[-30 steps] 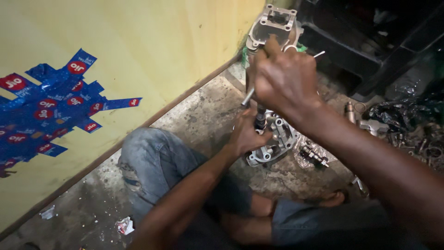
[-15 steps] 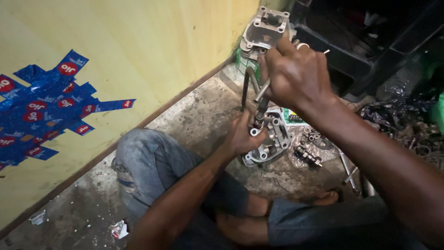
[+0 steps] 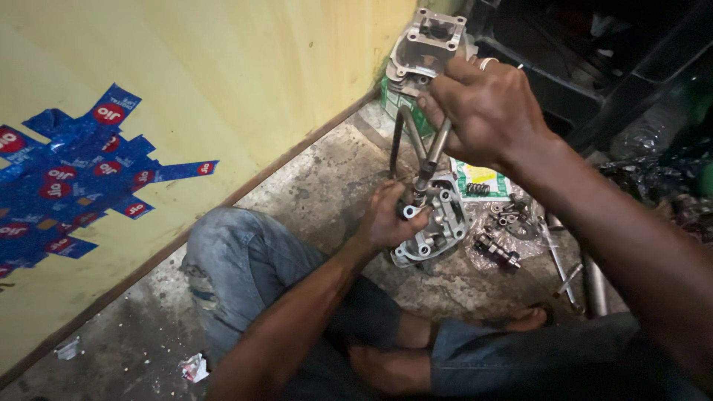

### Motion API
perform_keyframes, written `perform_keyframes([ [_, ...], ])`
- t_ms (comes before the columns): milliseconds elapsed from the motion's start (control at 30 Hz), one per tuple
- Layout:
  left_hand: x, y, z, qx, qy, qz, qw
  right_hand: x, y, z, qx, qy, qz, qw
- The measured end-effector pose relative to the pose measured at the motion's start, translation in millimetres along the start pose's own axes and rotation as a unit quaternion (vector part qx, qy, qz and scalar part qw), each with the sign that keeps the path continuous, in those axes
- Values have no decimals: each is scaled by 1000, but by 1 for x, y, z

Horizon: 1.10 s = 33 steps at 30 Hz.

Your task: The person uses a T-handle wrench to loosen and remove bolts from an engine cylinder head, handling small components by hand while sitting on the floor.

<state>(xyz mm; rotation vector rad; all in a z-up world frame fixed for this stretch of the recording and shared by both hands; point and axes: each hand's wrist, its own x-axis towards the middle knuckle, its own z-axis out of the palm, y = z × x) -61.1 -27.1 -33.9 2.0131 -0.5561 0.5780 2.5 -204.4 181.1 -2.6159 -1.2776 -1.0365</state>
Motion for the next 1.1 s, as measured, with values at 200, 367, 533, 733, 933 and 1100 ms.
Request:
perform_keyframes([
  [200, -3, -2, -1, 12, -40, 13, 999, -2, 3, -10, 13, -7, -2, 1000],
  [367, -6, -3, -1, 91, -34, 47, 994, -2, 1, -7, -8, 2, -10, 1000],
  [533, -3, 0, -2, 90, -47, 92, 990, -4, 2, -4, -4, -4, 13, 1000],
  [733, -3, 14, -10, 131, -51, 101, 985, -4, -1, -6, 2, 16, 12, 1000],
  [933, -4, 14, -11, 179, -42, 117, 976, -1, -8, -8, 10, 2, 30, 999],
  [1100, -10, 2, -8, 169, -63, 60, 982, -4, -11, -7, -6, 50, 2, 999],
])
